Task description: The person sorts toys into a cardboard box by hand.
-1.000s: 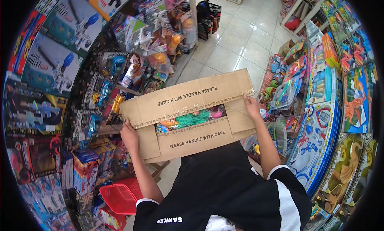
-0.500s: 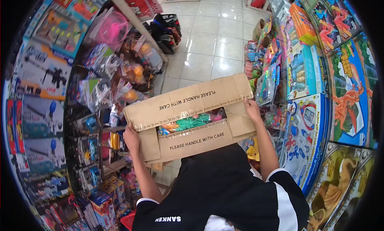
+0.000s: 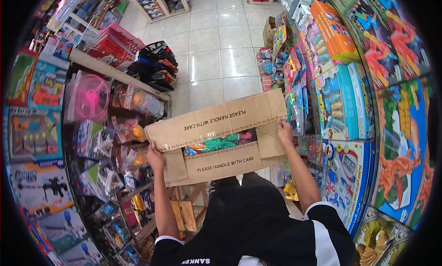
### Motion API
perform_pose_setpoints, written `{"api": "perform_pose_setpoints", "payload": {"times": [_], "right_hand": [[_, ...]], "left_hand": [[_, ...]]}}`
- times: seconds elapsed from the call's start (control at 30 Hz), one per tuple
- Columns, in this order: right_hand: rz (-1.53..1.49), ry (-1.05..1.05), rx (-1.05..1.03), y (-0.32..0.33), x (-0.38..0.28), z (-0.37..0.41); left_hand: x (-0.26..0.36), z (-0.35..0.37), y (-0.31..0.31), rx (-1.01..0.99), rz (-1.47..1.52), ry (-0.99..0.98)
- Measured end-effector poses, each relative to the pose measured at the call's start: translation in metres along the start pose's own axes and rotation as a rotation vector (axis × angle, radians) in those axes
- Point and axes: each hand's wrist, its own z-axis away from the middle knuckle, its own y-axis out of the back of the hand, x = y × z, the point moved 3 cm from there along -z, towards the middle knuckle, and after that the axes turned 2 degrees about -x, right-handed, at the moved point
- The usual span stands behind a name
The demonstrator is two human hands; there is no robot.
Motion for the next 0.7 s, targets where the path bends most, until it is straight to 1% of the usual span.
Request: {"api": "perform_pose_setpoints", "payload": {"times": [0.03,0.07,0.17,0.2,0.23,0.3,0.37,0.43,0.53,0.57,0.6,0.63,0.7], "right_hand": [[0.035,-0.013,-0.001,-0.008,0.005,-0.012],[0.067,-0.026,-0.003,-0.017,0.008,-0.024],[0.045,-0.083,0.072,-0.042,0.018,-0.054],[0.072,-0.116,0.061,-0.052,0.025,-0.067],[0.071,-0.131,0.059,-0.064,0.035,-0.083],[0.106,-0.145,0.062,-0.091,0.058,-0.114],[0.091,-0.149,0.094,-0.12,0.082,-0.142],[0.073,-0.144,0.134,-0.149,0.104,-0.171],[0.122,-0.187,0.114,-0.194,0.149,-0.219],[0.15,-0.236,0.085,-0.208,0.16,-0.231],[0.18,-0.289,0.054,-0.221,0.17,-0.241],[0.185,-0.295,0.049,-0.234,0.179,-0.252],[0.173,-0.237,0.106,-0.258,0.19,-0.274]], "left_hand": [[0.003,-0.016,-0.017,-0.001,0.011,0.002],[0.002,-0.033,-0.038,-0.044,0.057,0.024],[0.007,-0.077,-0.103,-0.083,0.026,0.058],[0.009,-0.09,-0.126,-0.126,0.012,0.08],[0.012,-0.102,-0.148,-0.137,0.003,0.074],[0.008,-0.123,-0.2,-0.253,-0.032,0.111],[0.004,-0.14,-0.247,-0.272,-0.039,0.08],[0.012,-0.155,-0.291,-0.284,-0.029,0.106],[-0.003,-0.18,-0.367,-0.321,-0.002,0.105],[-0.004,-0.187,-0.387,-0.324,-0.004,0.113],[-0.006,-0.196,-0.407,-0.377,-0.028,0.099],[-0.007,-0.204,-0.427,-0.431,-0.052,0.08],[-0.005,-0.219,-0.462,-0.448,-0.112,0.085]]}}
